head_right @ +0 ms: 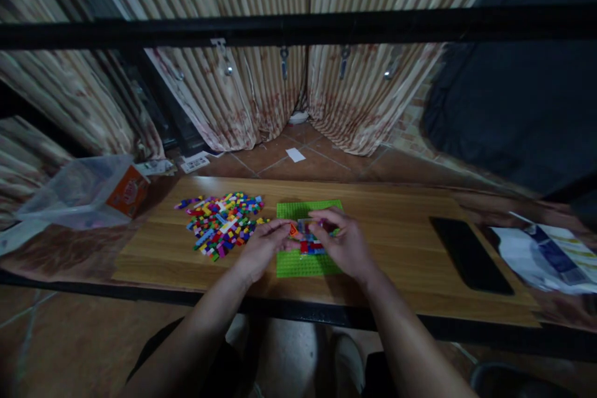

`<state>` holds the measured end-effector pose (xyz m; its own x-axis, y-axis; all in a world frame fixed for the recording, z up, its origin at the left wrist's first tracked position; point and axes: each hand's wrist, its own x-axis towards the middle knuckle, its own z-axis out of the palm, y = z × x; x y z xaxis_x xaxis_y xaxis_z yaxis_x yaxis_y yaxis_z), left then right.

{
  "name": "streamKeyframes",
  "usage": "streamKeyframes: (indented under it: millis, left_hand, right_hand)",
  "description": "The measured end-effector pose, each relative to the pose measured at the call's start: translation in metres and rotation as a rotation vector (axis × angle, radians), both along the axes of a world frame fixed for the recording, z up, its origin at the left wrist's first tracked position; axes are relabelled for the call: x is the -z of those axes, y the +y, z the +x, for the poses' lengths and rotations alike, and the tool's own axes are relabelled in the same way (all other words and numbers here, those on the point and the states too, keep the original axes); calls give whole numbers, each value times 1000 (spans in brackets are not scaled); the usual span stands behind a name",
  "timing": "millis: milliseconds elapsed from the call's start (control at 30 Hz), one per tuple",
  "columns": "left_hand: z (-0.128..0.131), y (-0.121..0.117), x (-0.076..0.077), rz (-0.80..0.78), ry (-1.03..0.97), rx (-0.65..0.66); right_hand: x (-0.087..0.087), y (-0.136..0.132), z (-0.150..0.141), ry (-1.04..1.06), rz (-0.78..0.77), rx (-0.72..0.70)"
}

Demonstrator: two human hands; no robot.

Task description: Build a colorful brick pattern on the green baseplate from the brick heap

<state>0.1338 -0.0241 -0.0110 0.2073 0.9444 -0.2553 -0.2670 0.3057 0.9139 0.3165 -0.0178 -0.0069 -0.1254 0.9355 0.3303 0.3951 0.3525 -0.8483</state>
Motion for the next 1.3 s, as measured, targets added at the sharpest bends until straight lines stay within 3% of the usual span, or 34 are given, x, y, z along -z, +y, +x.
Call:
streamKeyframes:
  millis: [133,300,467,633,867,1300]
  left_hand:
    - [12,1,1,-66,-192,21]
    - [19,4,2,-108,-377,47]
    - [24,4,-4,-91,-446,115]
    - [25,7,-2,-81,-341,129]
    - [3,20,0,-73,-8,-159]
    - [-1,18,0,-58,22,-87]
  right_hand:
    - [-9,-12,-8,-68,-24,-120]
    - [-6,-10,-7,-45,-36,-57]
    - [-1,-8,-8,119,-118,-64]
    - [-3,-4,3,175,-180,-70]
    - [15,6,32,-150,-173,-21]
    - [18,12,25,-319,-215,-5]
